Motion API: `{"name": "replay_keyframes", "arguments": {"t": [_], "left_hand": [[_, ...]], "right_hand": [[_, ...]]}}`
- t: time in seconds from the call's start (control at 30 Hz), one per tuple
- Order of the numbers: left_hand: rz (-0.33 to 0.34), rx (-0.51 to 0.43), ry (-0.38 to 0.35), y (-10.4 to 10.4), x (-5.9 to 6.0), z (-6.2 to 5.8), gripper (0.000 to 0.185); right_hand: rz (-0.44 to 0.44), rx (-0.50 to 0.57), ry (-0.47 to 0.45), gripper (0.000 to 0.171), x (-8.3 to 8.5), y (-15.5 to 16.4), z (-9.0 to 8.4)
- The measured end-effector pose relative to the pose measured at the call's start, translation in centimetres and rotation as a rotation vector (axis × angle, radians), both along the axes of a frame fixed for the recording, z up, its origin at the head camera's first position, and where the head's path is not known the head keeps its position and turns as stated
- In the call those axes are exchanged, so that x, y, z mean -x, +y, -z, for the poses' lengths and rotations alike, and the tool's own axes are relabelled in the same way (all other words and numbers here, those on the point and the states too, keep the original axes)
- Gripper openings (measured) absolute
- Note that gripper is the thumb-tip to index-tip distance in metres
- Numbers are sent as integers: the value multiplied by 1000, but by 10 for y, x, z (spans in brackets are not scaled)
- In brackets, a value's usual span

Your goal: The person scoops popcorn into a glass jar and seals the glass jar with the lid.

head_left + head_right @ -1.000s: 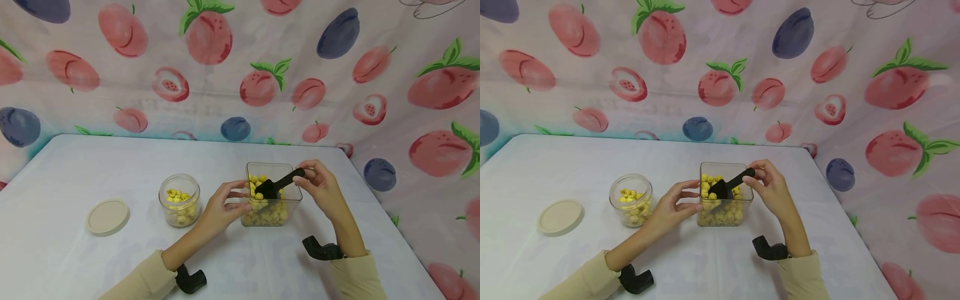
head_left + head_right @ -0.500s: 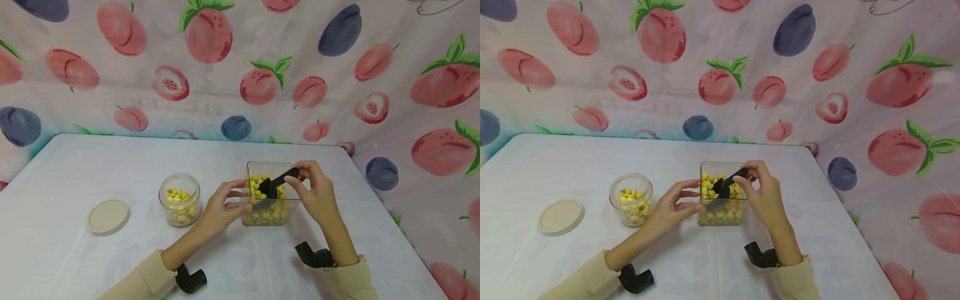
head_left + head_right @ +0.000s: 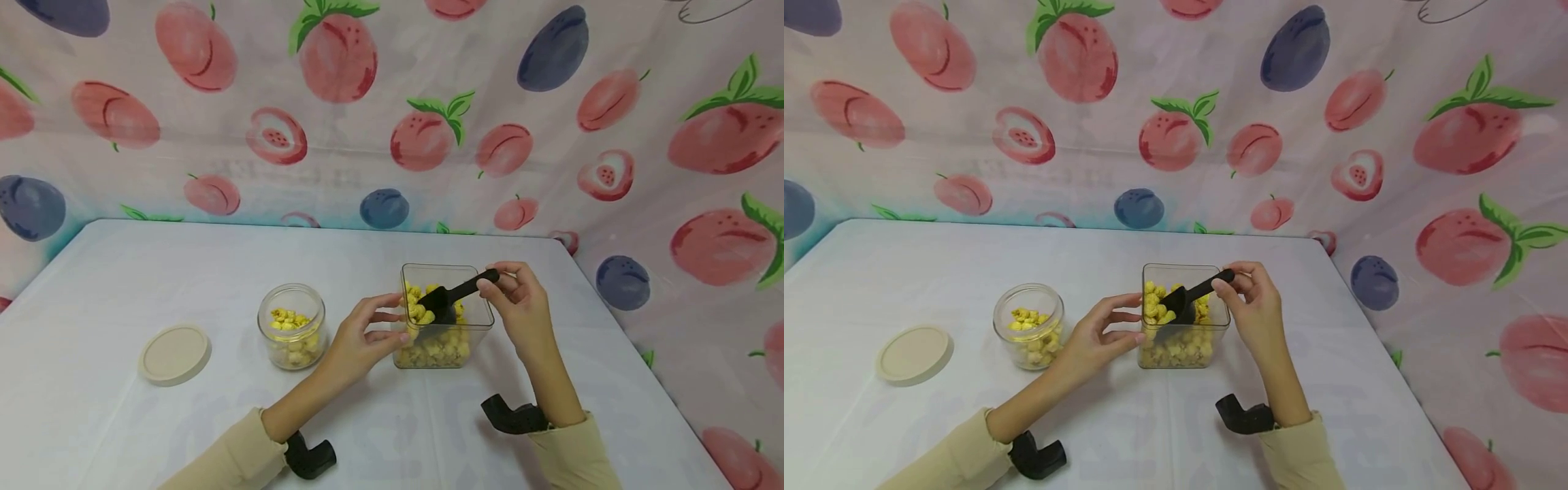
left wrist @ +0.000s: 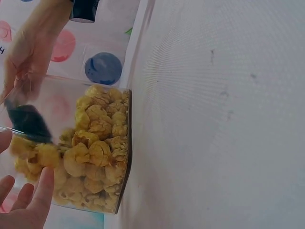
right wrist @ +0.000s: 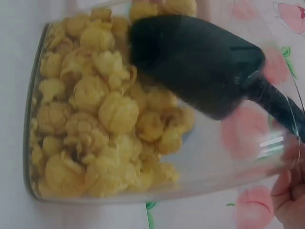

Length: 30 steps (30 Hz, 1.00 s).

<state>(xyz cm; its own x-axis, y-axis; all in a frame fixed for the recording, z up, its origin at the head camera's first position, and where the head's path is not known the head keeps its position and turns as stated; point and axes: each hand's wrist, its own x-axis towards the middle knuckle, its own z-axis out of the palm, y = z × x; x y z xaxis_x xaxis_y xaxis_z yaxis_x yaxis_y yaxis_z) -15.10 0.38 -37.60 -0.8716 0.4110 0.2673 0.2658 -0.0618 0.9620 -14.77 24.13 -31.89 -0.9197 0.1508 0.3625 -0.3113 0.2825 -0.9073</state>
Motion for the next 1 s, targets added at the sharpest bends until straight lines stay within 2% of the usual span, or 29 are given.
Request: {"name": "replay_keyframes", "arguments": {"t": [0.1,0.27,0.4,0.53,0.67,0.8,1.0], "left_hand": [[8,-4,6,1,0,-1,56],[10,-4,4,1,0,-2,56],[11,-4,-2,1,0,-2,56],[12,1,-3,1,1,-2,56],[11,4,2,1,1,-1,56],[8,5,7,0,0,0,56],[1,7,9,-1,0,1,56]], "right_hand": [[4,27,19,21,-1,0,-2],[-96,-161,109,24,-2,2,-3],[-185,-219,183,25,-2,8,-2],[-264,-181,179,25,0,15,-1],[-294,-119,108,24,1,20,1],[-255,-42,46,22,1,17,4],[-162,64,29,25,3,5,8]]}}
